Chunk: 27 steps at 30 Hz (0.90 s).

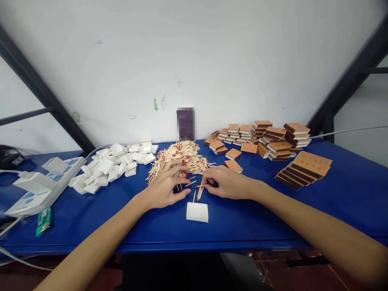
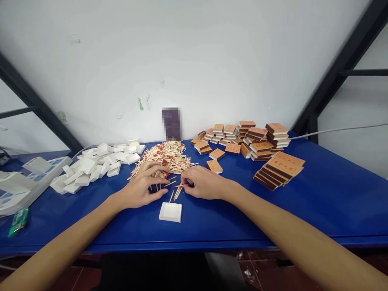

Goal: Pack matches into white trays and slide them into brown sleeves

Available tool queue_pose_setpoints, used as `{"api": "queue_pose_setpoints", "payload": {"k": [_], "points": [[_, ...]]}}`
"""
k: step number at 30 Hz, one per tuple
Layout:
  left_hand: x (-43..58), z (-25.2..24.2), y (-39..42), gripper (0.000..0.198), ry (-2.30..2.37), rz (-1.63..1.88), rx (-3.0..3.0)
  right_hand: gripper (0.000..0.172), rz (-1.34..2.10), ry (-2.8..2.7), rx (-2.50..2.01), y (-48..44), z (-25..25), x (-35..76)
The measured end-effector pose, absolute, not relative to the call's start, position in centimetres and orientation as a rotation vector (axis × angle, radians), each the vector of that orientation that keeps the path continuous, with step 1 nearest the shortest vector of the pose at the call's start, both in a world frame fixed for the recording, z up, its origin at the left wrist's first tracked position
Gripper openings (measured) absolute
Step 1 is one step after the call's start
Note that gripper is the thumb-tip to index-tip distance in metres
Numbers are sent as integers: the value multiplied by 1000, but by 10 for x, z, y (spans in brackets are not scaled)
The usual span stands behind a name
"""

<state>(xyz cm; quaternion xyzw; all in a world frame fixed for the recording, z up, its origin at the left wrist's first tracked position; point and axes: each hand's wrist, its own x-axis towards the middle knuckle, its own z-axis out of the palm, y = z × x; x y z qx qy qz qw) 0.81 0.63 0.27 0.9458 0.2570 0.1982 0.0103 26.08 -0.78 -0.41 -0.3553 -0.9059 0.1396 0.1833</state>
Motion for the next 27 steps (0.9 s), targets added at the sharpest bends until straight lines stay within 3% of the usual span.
{"api": "queue_pose_setpoints", "payload": {"k": [22, 27], "points": [[12, 0, 5, 26, 799, 568, 2961, 19, 145, -2534, -977, -12, -3, 248], [11, 3, 3, 22, 681, 567, 2970, 17, 278, -2495, -928, -17, 0, 251]]}}
